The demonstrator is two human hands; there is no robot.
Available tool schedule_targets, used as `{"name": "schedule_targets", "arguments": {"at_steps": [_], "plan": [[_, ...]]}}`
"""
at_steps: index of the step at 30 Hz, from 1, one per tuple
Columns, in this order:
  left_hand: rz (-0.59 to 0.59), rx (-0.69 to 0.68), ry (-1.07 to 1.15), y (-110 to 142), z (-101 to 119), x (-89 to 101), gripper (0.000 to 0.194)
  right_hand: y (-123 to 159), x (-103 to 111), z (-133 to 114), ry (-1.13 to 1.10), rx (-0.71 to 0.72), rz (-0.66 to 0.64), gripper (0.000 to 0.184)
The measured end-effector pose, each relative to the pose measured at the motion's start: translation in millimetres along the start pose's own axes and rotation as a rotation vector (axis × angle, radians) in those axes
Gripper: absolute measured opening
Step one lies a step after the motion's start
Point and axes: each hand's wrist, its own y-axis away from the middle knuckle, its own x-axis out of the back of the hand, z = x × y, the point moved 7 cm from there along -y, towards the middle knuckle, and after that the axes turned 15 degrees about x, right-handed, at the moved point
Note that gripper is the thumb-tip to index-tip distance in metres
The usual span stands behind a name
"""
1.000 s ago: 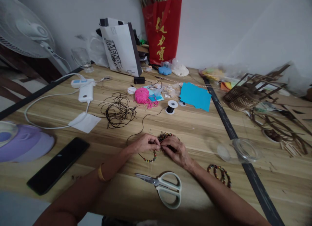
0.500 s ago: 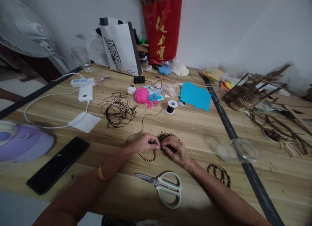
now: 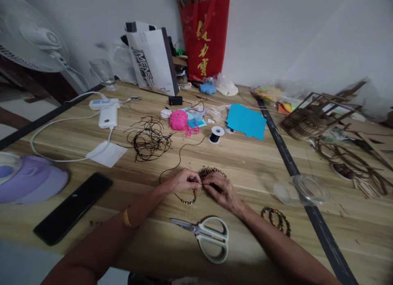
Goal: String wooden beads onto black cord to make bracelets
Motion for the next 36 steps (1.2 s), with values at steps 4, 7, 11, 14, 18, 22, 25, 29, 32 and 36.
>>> {"name": "schedule_targets", "arguments": {"at_steps": [4,7,11,14,18,22,25,29,32,36], "plan": [[0.010,-0.002,-0.023,-0.5,-1.9,0.5,0.020,0.0,-0.4,0.0,-0.003,0.007,0.009,0.011],[0.019,-0.008,-0.042,-0.3,-1.8,1.1,0.021,0.2,1.1,0.8,-0.002,-0.005,0.029,0.010],[-0.002,-0.011,-0.020,0.0,0.3,-0.2,0.022,0.6,1.8,1.3,-0.001,-0.006,0.032,0.009],[0.001,-0.013,-0.026,0.6,2.3,-0.2,0.020,0.4,1.3,0.7,-0.002,0.005,0.024,0.009],[0.015,-0.023,-0.056,1.3,3.0,0.6,0.020,0.1,0.8,-0.1,-0.001,0.015,0.024,0.010],[0.025,-0.022,-0.069,0.2,0.4,1.4,0.020,0.7,1.2,1.2,0.004,0.004,0.033,0.010],[0.013,-0.018,-0.057,0.1,-0.1,0.5,0.019,-0.1,0.6,0.8,-0.002,0.000,0.015,0.012],[0.001,-0.013,-0.034,1.2,1.5,-0.2,0.019,-2.5,0.4,-1.6,-0.010,0.000,-0.003,0.013],[0.002,-0.013,-0.032,0.9,0.8,-0.3,0.019,-3.1,0.6,-2.5,-0.012,0.002,-0.002,0.013],[0.013,-0.026,-0.043,0.2,0.3,0.3,0.020,-2.3,0.4,-1.8,-0.004,0.004,-0.002,0.013]]}}
